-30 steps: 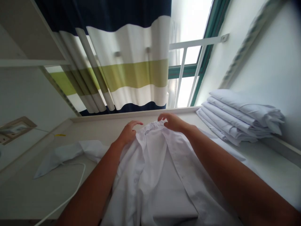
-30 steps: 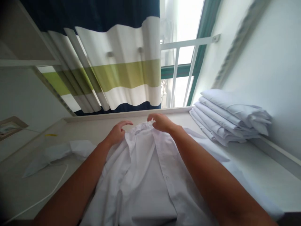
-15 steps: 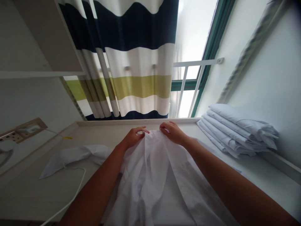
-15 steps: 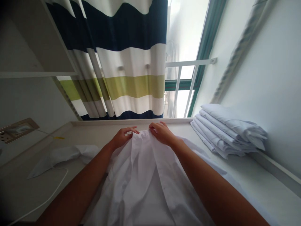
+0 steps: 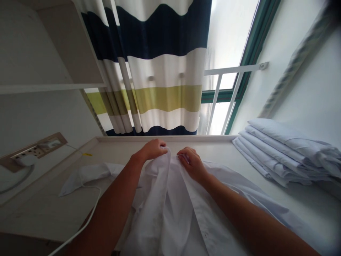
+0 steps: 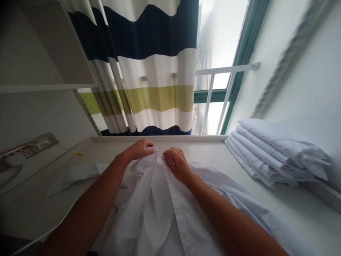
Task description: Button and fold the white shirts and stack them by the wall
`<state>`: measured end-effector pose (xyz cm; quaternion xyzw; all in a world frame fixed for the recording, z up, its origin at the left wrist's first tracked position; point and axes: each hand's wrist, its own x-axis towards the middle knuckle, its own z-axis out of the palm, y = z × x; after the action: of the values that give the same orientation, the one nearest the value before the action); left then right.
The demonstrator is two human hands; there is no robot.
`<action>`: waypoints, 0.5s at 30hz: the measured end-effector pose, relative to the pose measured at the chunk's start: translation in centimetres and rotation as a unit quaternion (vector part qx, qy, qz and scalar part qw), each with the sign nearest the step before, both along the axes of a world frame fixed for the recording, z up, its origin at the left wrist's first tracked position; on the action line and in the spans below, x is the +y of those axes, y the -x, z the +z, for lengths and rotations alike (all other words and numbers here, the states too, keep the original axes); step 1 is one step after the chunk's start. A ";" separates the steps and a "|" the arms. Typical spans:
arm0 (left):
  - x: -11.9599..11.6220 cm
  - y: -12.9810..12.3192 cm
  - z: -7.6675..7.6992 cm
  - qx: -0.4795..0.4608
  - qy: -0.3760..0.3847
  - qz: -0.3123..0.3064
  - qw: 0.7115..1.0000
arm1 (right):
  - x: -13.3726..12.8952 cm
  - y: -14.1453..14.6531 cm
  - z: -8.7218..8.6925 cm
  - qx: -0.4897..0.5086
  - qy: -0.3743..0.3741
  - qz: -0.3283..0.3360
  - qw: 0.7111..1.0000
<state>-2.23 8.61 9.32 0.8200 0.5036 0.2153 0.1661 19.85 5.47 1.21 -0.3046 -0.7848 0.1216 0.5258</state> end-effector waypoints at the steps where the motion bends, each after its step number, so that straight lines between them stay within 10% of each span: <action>1: -0.1 -0.7 -0.8 0.002 -0.013 0.022 1.000 | -0.1 0.1 -0.3 0.001 -0.007 0.000 1.000; 8: -2.5 -3.8 -7.6 -0.092 0.021 0.020 0.995 | -0.5 0.1 -2.7 -0.016 0.039 0.026 0.999; 15: -3.3 -2.7 -10.0 -0.321 0.107 -0.023 0.941 | 0.2 0.2 -3.1 -0.009 0.091 0.003 0.996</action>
<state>0.49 5.34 -0.64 0.6960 0.4251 0.4079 0.4105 19.62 5.63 -1.86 -0.3499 -0.7759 0.1912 0.4888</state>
